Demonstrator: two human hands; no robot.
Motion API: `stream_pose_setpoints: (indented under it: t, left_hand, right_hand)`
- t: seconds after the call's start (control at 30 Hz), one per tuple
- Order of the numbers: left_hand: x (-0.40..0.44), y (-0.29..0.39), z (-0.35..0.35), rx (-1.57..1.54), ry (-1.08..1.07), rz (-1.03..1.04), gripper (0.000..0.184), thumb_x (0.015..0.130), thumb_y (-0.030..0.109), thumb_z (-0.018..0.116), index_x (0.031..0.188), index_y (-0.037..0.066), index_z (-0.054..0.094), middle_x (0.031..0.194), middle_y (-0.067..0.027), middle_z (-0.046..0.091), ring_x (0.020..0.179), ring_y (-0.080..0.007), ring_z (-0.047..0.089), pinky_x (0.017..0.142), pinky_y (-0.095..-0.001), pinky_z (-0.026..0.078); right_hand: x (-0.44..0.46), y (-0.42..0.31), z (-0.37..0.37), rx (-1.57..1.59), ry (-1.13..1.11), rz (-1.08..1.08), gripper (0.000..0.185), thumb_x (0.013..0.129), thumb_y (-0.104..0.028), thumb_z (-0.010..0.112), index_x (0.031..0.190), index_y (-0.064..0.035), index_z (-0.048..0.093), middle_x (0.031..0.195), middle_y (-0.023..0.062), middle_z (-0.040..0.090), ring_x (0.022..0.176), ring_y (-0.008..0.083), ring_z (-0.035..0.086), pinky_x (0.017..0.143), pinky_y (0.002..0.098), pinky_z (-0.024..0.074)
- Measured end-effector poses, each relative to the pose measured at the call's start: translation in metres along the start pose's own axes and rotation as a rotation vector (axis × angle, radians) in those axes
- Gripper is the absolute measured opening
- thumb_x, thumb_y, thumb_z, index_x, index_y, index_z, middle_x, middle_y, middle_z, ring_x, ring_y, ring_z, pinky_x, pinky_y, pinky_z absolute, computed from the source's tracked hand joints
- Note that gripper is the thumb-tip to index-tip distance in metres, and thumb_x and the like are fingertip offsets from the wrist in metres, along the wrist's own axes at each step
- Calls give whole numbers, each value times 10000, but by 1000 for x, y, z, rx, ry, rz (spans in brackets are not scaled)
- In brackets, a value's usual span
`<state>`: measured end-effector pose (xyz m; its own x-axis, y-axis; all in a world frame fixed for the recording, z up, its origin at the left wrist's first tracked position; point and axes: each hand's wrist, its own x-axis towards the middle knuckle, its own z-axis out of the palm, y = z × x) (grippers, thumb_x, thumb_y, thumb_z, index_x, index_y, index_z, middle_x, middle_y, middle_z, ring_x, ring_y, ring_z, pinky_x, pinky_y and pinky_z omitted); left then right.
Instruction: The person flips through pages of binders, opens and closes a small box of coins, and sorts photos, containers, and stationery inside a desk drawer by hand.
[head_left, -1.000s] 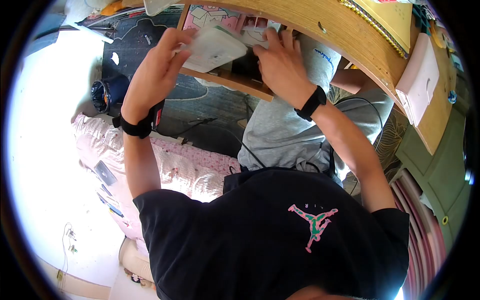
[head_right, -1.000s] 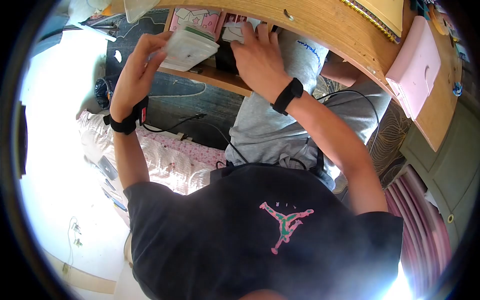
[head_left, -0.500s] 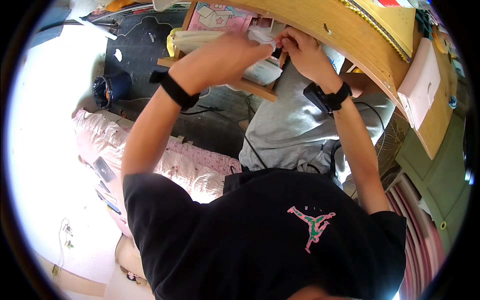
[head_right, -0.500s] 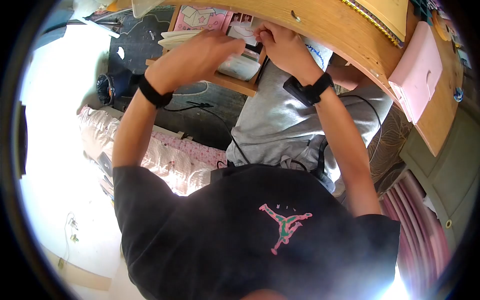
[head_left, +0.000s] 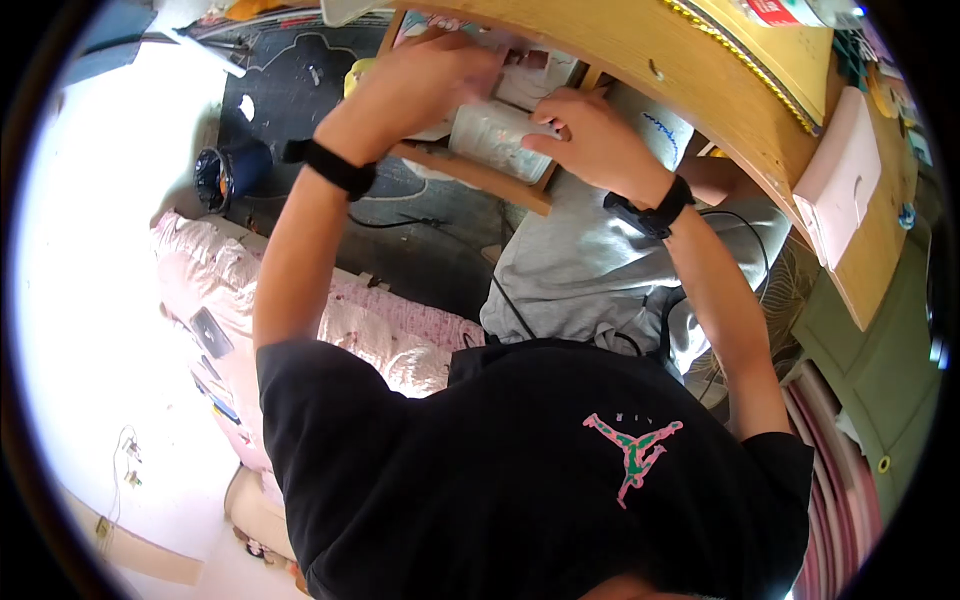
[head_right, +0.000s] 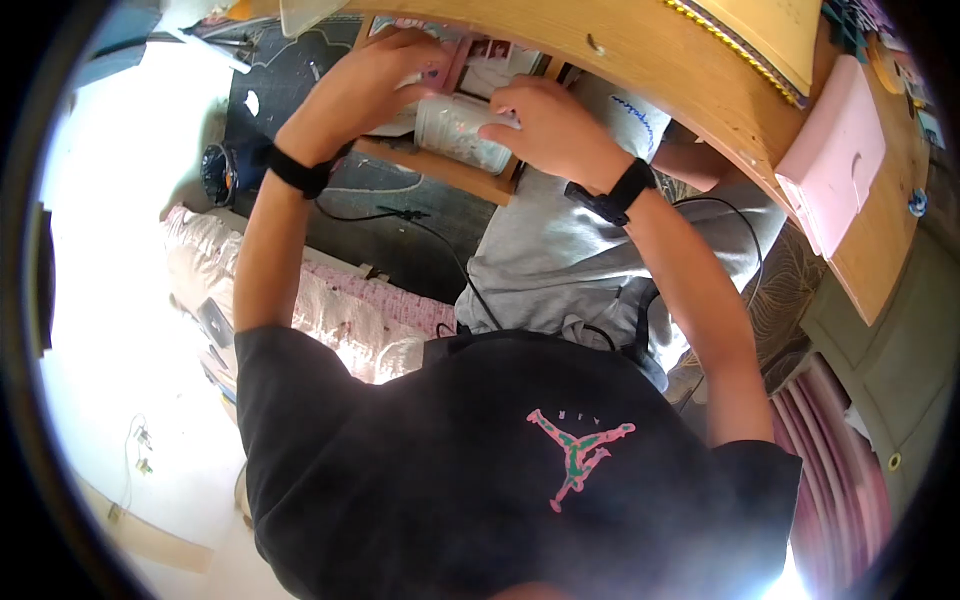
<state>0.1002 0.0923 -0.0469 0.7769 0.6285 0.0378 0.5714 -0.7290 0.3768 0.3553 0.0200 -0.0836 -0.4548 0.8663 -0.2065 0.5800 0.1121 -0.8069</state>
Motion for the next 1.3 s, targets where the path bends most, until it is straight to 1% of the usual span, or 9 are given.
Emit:
stream_pose_setpoints:
  t: [0.17,0.3,0.4,0.5,0.57,1.03,1.13,1.23,1.3]
  left_hand:
    - [-19,-13,-19,-105,-368,-286,566,776,158,821,1301,67,631,1224,-191,675,1123,-410,626,974,-451,507]
    - [-18,-16,-23,-117,-444,-217,585,763,154,836,1303,61,630,1218,-207,678,1112,-409,633,971,-446,513]
    - [-18,-23,-18,-137,-380,-142,436,845,191,785,1237,56,651,1150,-198,693,1072,-398,644,931,-456,519]
    - [-10,-24,-14,-13,-412,-200,282,940,222,692,1154,41,660,1080,-181,697,1011,-393,652,891,-470,516]
    - [-15,-30,-4,5,-321,-123,234,998,236,611,1104,32,656,1040,-171,692,974,-394,652,863,-485,510]
    - [-35,-38,2,67,-75,49,375,907,261,737,1220,62,678,1200,-180,668,1118,-403,635,982,-449,514]
    - [-28,-37,0,256,-113,49,308,838,292,762,1106,142,738,1009,-120,721,991,-319,698,984,-406,519]
    - [-17,-34,-7,220,-264,120,172,888,121,599,1015,42,683,938,-188,686,967,-352,665,903,-454,515]
    - [-14,-19,3,359,13,27,323,827,340,783,1049,110,737,1010,-143,714,1004,-304,704,936,-412,546]
  right_hand:
    - [0,6,9,104,77,-48,350,895,-308,747,1035,8,690,990,178,661,936,342,647,811,410,510]
    - [5,8,1,158,38,-22,367,890,-343,746,1080,-34,692,950,129,664,898,272,628,801,381,509]
    - [9,14,2,107,44,-80,316,901,-278,771,1104,-50,689,934,58,651,788,159,571,736,301,491]
    - [11,8,-5,182,39,-15,363,887,-351,756,1055,-42,669,942,97,668,871,227,622,809,362,509]
    - [13,9,-3,188,103,-52,313,904,-298,760,1034,-33,654,909,56,642,815,171,587,762,317,491]
    - [-14,15,1,731,324,243,236,999,-242,689,971,-10,658,839,-20,622,770,74,535,710,234,437]
    - [-22,27,-10,659,300,261,221,1010,-241,674,986,-21,660,847,-24,618,781,64,526,712,229,424]
    - [-32,42,-17,649,299,260,198,1030,-280,633,1080,-88,634,998,-41,618,919,62,553,800,246,450]
    - [-37,44,-20,694,380,259,181,1029,-261,637,1083,-88,628,1025,-33,619,938,75,562,822,260,465]
